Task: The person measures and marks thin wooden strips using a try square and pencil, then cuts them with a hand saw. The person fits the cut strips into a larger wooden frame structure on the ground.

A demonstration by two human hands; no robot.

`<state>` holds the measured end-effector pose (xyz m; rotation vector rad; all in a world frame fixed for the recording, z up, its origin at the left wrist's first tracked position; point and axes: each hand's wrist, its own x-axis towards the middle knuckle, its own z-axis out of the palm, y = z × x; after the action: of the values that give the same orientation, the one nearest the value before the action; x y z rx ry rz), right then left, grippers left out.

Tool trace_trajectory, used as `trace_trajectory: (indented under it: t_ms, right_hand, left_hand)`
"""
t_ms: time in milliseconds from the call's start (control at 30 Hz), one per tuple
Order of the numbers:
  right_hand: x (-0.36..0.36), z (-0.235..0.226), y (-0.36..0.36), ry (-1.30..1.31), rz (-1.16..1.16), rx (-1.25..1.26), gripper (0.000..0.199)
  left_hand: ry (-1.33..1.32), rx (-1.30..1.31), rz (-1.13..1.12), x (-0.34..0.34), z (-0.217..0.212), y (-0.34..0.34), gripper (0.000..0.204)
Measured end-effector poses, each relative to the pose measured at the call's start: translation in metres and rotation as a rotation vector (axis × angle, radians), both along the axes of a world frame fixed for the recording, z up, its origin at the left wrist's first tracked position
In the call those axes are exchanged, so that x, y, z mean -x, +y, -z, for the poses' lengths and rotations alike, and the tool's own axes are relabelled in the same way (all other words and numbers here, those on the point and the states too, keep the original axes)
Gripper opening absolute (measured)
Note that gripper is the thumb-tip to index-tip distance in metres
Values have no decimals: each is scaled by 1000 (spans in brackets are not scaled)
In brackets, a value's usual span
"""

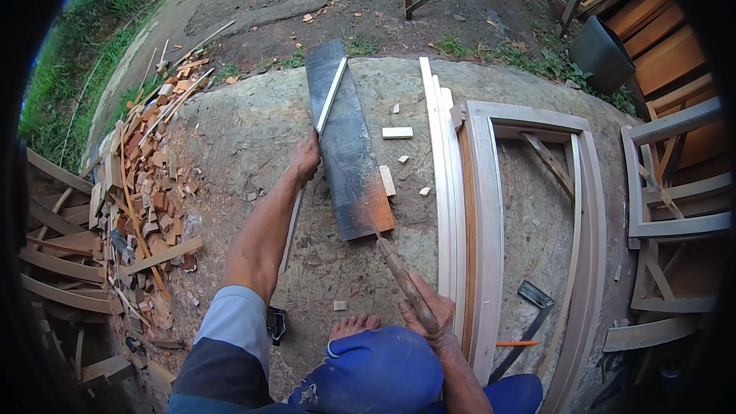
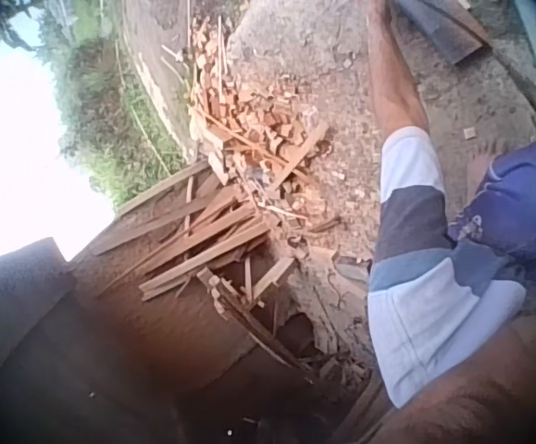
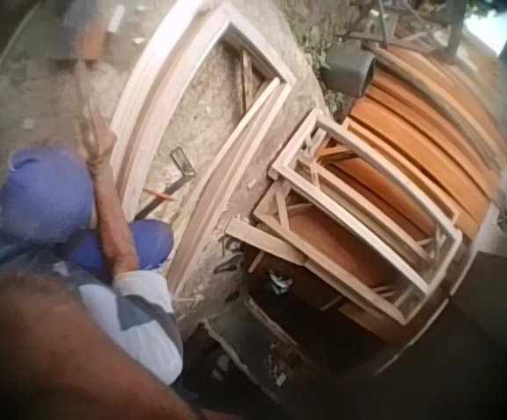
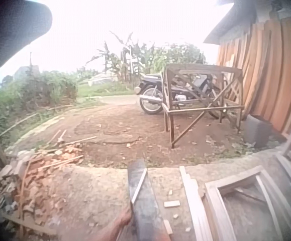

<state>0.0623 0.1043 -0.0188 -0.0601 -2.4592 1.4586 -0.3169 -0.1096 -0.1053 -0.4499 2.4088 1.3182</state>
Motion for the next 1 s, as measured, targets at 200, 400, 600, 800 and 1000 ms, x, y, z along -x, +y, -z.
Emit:
trace_trajectory:
  t_ms: [200,400,600,800,1000]
  right_hand:
    - [70,10,-18,79,-12,14,54]
    - [136,26,-39,116,-21,54,54]
    - [14,13,-4,61,-11,-6,57]
    - [59,16,-13,63,-39,-8,57]
    - [147,34,-45,87,-28,75,55]
  left_hand:
    - [59,42,77,5,27,-5,76]
    - [157,60,107,10,35,-9,76]
    - [0,35,57,4,14,-2,74]
    - [59,17,84,-3,12,-2,71]
    - [75,50,119,3,14,-3,72]
